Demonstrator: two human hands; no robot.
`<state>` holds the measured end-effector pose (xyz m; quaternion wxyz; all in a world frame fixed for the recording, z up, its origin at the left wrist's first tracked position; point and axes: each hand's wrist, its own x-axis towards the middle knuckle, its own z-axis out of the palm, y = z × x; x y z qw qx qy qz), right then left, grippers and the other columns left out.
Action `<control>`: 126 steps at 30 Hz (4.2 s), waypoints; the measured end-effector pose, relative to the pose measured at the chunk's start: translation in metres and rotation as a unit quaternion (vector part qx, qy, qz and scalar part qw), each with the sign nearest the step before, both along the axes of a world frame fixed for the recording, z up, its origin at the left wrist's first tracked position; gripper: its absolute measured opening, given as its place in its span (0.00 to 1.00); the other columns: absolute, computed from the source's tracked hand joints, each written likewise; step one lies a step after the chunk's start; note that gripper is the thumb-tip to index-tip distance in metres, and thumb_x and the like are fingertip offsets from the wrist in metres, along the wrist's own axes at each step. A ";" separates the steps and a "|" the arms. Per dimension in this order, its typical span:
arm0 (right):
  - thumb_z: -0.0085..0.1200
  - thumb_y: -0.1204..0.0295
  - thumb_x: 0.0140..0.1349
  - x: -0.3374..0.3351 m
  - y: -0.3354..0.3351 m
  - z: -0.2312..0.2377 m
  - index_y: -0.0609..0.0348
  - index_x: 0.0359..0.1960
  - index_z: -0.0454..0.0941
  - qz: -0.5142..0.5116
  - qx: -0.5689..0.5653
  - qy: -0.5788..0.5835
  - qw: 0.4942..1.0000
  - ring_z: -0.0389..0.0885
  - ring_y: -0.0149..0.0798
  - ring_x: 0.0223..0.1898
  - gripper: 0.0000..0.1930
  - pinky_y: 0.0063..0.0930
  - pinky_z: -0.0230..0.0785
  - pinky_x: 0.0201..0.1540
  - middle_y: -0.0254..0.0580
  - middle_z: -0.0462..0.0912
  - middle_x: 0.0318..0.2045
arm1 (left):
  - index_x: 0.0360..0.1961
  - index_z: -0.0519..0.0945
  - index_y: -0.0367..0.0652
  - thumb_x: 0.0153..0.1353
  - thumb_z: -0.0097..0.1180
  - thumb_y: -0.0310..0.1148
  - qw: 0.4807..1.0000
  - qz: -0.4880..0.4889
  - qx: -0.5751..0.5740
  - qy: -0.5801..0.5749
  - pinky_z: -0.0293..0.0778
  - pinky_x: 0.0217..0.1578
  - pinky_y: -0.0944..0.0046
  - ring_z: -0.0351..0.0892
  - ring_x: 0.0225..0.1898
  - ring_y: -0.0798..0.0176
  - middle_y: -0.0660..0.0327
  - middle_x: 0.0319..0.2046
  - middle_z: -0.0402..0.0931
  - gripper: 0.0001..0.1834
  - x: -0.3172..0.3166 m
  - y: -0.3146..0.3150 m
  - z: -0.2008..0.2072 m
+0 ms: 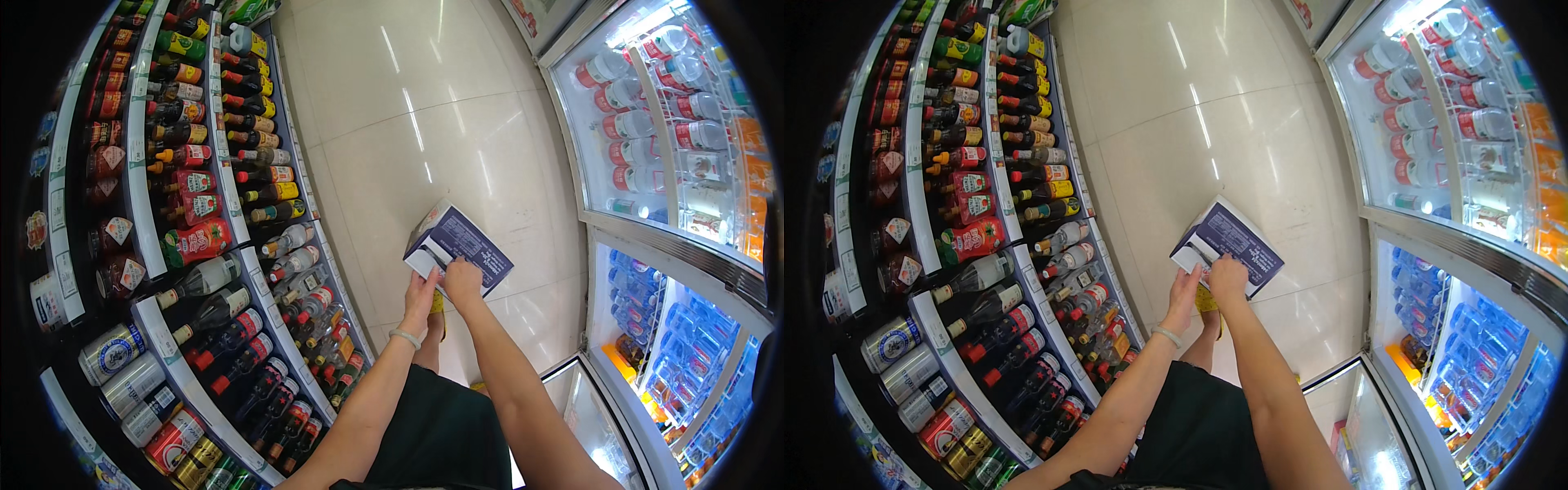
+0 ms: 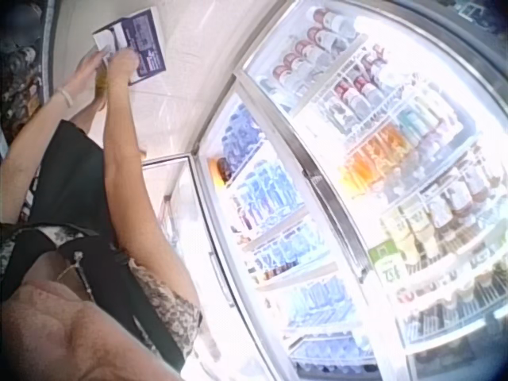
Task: The person removes water bottles from a cardboard box and places them into a refrigerated display case. The person handles the bottles one at a time, arranging them on the shelves inside the cooler.
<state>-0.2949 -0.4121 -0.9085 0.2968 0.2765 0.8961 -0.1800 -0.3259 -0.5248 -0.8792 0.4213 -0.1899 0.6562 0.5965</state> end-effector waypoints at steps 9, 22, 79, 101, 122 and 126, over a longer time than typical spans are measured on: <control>0.54 0.55 0.63 0.006 0.031 0.006 0.50 0.28 0.87 0.116 -0.177 0.103 0.972 0.85 0.56 0.30 0.16 0.50 0.77 0.34 0.52 0.85 0.26 | 0.62 0.71 0.35 0.63 0.63 0.51 0.997 0.001 -0.061 -0.039 0.71 0.56 0.61 0.77 0.57 0.58 0.53 0.55 0.78 0.35 -0.012 0.016 -0.012; 0.51 0.68 0.65 -0.036 -0.015 0.020 0.67 0.32 0.82 -0.242 -0.196 0.234 0.921 0.84 0.61 0.29 0.13 0.50 0.77 0.35 0.60 0.84 0.26 | 0.58 0.76 0.41 0.63 0.50 0.38 0.809 -0.488 -0.211 0.252 0.77 0.46 0.43 0.82 0.42 0.36 0.40 0.38 0.83 0.23 -0.124 0.057 -0.022; 0.53 0.66 0.62 0.269 0.068 0.013 0.53 0.38 0.84 0.168 -0.014 0.073 0.983 0.83 0.41 0.35 0.09 0.34 0.77 0.34 0.34 0.81 0.45 | 0.47 0.86 0.49 0.63 0.50 0.35 0.270 -0.802 0.022 0.532 0.33 0.72 0.24 0.54 0.74 0.55 0.66 0.54 0.80 0.16 0.133 0.079 0.012; 0.80 0.63 0.38 0.326 0.143 0.006 0.55 0.75 0.46 -0.203 -0.099 0.059 0.972 0.65 0.58 0.68 0.64 0.48 0.69 0.62 0.48 0.46 0.77 | 0.43 0.84 0.47 0.66 0.54 0.41 0.607 -0.688 -0.005 0.399 0.78 0.40 0.50 0.83 0.41 0.54 0.58 0.37 0.82 0.13 0.157 0.108 -0.020; 0.79 0.74 0.37 0.346 0.069 -0.026 0.49 0.77 0.35 -0.340 -0.142 0.173 0.913 0.72 0.57 0.64 0.70 0.43 0.70 0.64 0.51 0.53 0.74 | 0.56 0.79 0.44 0.58 0.62 0.37 0.384 -0.745 -0.243 0.488 0.53 0.62 0.28 0.57 0.70 0.43 0.48 0.64 0.68 0.24 0.125 0.033 0.012; 0.79 0.75 0.37 0.348 0.074 -0.040 0.50 0.77 0.37 -0.389 -0.253 0.192 0.865 0.69 0.56 0.66 0.69 0.41 0.65 0.68 0.53 0.64 0.69 | 0.69 0.66 0.45 0.54 0.66 0.36 0.641 -0.545 -0.315 0.440 0.47 0.64 0.17 0.40 0.77 0.37 0.43 0.74 0.48 0.40 0.144 0.033 -0.012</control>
